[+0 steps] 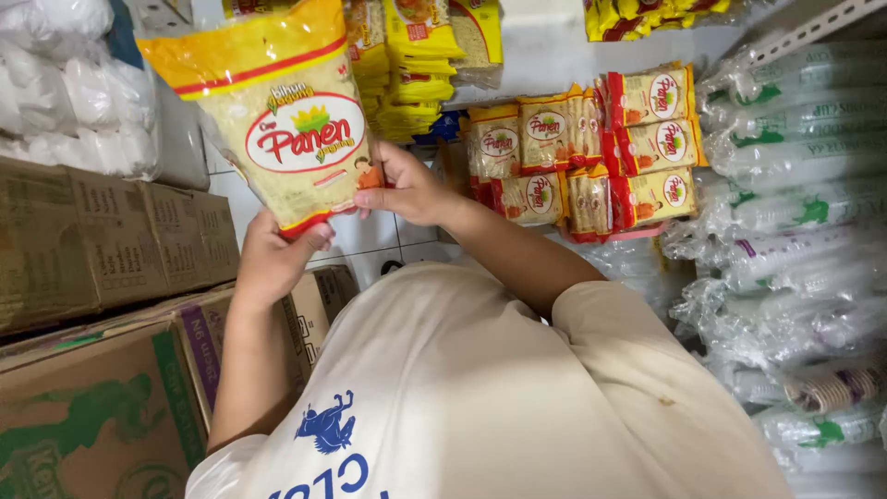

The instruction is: The person organizes snack packages on a shelf by picking up individual bags, wiping or smoothing them by hand, and placing them into neat stacks among other food items.

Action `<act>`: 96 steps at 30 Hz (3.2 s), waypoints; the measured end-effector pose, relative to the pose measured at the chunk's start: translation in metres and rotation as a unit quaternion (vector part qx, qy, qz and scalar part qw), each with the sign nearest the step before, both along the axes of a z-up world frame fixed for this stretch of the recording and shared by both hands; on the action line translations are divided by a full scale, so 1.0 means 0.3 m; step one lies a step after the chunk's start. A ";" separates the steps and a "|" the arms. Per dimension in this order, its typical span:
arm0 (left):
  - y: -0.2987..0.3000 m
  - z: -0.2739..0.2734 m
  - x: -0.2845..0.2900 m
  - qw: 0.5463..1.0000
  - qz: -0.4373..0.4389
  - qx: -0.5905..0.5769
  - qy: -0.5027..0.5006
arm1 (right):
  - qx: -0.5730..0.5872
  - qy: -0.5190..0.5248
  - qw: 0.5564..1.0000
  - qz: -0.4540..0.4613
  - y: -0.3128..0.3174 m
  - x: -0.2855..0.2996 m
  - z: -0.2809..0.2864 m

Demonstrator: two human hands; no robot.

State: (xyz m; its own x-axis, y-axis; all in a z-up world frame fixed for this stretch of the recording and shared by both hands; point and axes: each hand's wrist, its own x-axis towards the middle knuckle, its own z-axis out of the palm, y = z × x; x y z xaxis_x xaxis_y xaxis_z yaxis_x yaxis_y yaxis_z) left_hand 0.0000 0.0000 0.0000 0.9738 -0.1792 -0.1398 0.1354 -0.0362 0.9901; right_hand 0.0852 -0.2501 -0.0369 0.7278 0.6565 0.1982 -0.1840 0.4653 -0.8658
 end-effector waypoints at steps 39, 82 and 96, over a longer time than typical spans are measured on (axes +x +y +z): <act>-0.159 0.164 0.066 0.853 -0.064 -0.510 -0.089 | -0.046 0.112 0.990 0.078 -0.089 -0.145 0.112; -0.393 0.356 0.035 0.707 -0.064 0.583 -0.394 | 0.308 0.279 0.888 0.196 0.119 -0.071 0.023; -0.171 0.117 0.054 0.982 0.109 -0.006 -0.157 | 0.061 0.145 0.988 0.001 0.066 -0.040 -0.028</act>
State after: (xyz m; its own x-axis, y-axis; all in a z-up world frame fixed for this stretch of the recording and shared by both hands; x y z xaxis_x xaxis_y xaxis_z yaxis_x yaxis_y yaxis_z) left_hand 0.0161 -0.0514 0.0351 0.9841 0.0386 0.1733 -0.1723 -0.0278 0.9846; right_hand 0.0732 -0.2303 -0.0454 0.7645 0.6418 0.0594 -0.4161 0.5619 -0.7149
